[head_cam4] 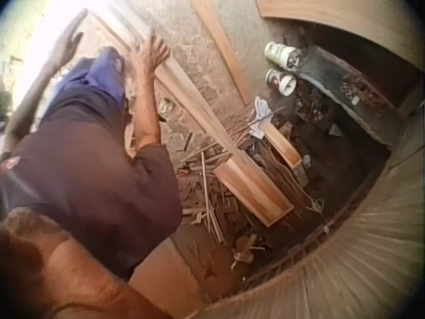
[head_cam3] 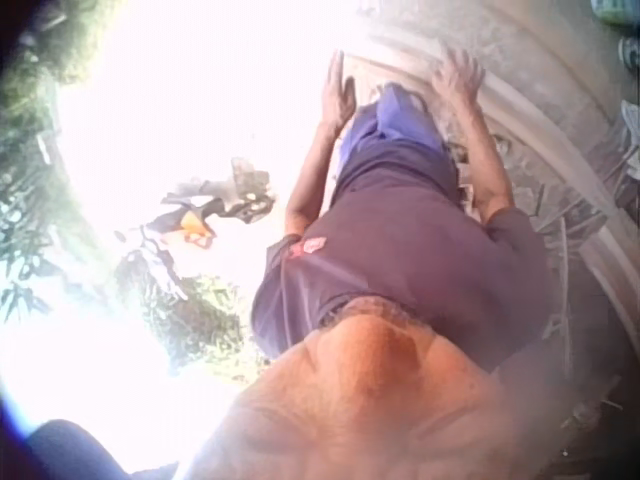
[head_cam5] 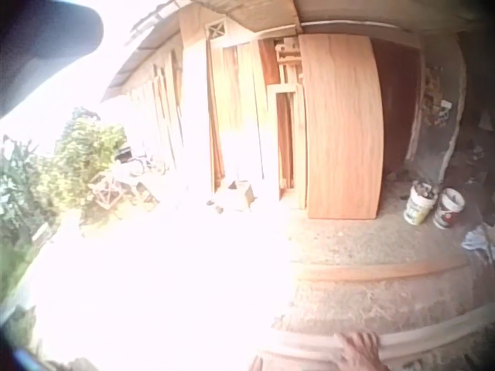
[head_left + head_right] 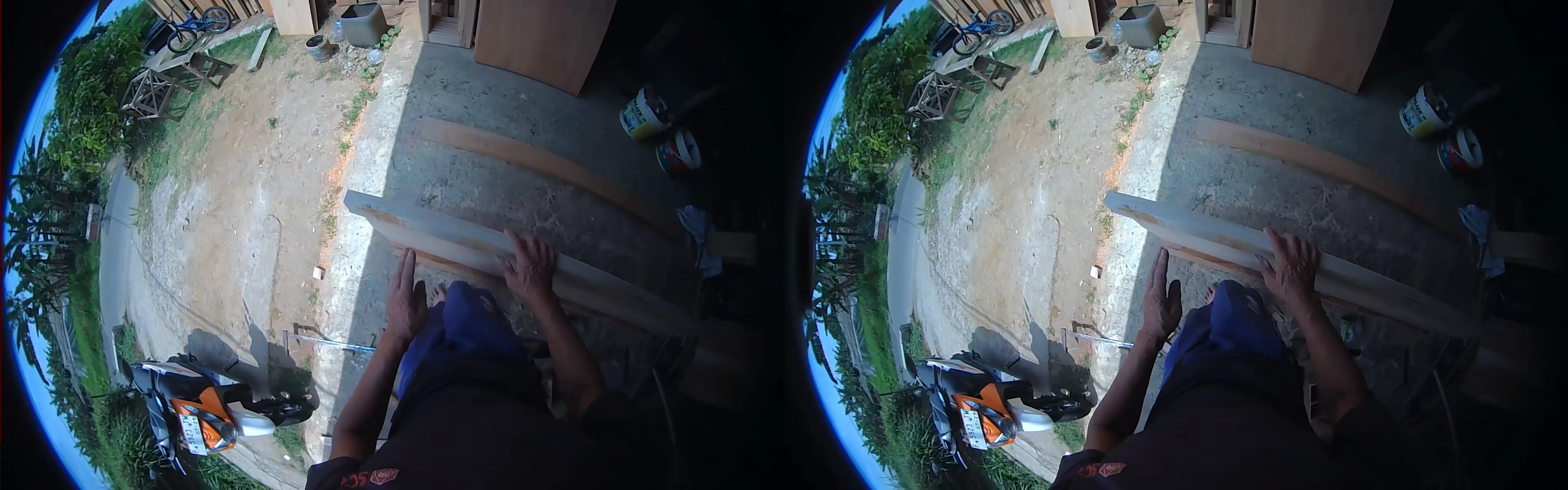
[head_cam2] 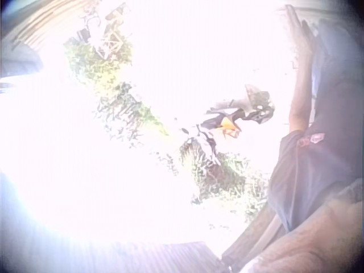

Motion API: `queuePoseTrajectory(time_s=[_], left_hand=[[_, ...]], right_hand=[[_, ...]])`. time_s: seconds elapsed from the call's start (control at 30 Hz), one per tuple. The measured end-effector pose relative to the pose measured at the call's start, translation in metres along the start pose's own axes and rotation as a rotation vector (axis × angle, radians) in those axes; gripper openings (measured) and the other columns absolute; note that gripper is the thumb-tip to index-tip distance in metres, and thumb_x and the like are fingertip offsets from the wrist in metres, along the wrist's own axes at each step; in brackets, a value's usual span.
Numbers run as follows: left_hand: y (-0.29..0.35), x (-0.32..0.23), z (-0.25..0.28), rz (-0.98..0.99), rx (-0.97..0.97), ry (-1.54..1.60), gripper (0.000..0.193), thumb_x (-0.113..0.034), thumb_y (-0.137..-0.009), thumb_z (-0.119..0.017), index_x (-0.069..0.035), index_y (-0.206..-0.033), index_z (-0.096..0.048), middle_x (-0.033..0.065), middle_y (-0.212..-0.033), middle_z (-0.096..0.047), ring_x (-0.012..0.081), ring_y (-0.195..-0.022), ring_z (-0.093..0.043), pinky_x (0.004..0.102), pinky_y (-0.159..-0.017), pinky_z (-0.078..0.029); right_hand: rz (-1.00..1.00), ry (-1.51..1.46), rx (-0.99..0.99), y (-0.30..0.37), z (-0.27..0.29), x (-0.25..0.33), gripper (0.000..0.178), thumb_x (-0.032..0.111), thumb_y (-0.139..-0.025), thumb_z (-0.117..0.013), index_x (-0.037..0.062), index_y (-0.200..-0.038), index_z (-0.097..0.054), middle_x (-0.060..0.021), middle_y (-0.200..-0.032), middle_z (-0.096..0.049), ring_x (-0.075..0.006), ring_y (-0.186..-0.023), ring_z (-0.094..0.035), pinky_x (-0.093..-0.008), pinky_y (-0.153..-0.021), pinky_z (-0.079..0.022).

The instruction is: The person positions a large wooden panel on the floor and aligns a smaller wooden strip along its edge. Using a metal square and a pencil, the person marks the strip for cutting. The person then uses a hammer to tap the strip into place against the panel, adjusting its position several times to ensure a tight fit.

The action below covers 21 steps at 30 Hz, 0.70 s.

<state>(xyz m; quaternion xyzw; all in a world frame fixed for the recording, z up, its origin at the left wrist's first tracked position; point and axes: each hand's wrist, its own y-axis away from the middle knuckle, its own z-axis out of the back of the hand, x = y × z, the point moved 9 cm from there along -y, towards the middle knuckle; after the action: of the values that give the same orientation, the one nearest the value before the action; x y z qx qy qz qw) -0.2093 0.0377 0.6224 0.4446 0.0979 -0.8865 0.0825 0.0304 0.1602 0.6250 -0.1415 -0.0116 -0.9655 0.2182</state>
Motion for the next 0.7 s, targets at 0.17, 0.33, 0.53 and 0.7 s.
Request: queuePoseTrajectory(time_s=[0.17, 0.33, 0.53, 0.7], left_hand=[[0.070, 0.128, 0.091, 0.478, -0.196, 0.095, 0.058, -0.001, -0.095, -0.047, -0.003, -0.152, -0.037, 0.0225, -0.147, -0.049, 0.0339, -0.132, -0.052, 0.0443, -0.106, -0.044], [0.002, 0.155, 0.155, 0.316, -0.104, -0.114, 0.059, -0.008, -0.092, -0.060, 0.000, -0.148, -0.042, 0.0253, -0.145, -0.049, 0.0410, -0.132, -0.049, 0.0462, -0.110, -0.041], [-0.144, 0.106, 0.137, -0.114, 0.323, -0.362, 0.096, -0.023, -0.076, -0.084, -0.010, -0.155, -0.031, 0.0207, -0.159, -0.030, 0.0429, -0.142, -0.035, 0.0502, -0.115, -0.035], [-0.163, 0.084, 0.056, -0.460, 0.701, -0.405, 0.086, -0.022, -0.077, -0.082, -0.013, -0.151, -0.038, 0.0188, -0.136, -0.053, 0.0407, -0.125, -0.050, 0.0496, -0.101, -0.045]], right_hand=[[-0.054, 0.044, -0.038, -0.002, -0.004, 0.008, 0.058, 0.038, -0.087, -0.069, 0.0180, -0.138, -0.053, -0.0130, -0.121, -0.058, -0.0347, -0.117, -0.052, -0.0553, -0.107, -0.031], [-0.089, 0.025, -0.095, -0.001, -0.008, 0.000, 0.052, 0.031, -0.086, -0.070, 0.0169, -0.134, -0.056, -0.0130, -0.120, -0.058, -0.0355, -0.117, -0.052, -0.0549, -0.106, -0.032], [-0.168, 0.024, -0.182, -0.004, -0.007, 0.016, 0.041, 0.028, -0.082, -0.072, 0.0123, -0.119, -0.060, -0.0131, -0.112, -0.057, -0.0361, -0.112, -0.051, -0.0547, -0.104, -0.034], [-0.234, 0.075, -0.301, 0.017, 0.023, 0.021, 0.040, 0.030, -0.080, -0.075, 0.0096, -0.112, -0.062, -0.0137, -0.113, -0.056, -0.0374, -0.115, -0.050, -0.0549, -0.104, -0.036]])
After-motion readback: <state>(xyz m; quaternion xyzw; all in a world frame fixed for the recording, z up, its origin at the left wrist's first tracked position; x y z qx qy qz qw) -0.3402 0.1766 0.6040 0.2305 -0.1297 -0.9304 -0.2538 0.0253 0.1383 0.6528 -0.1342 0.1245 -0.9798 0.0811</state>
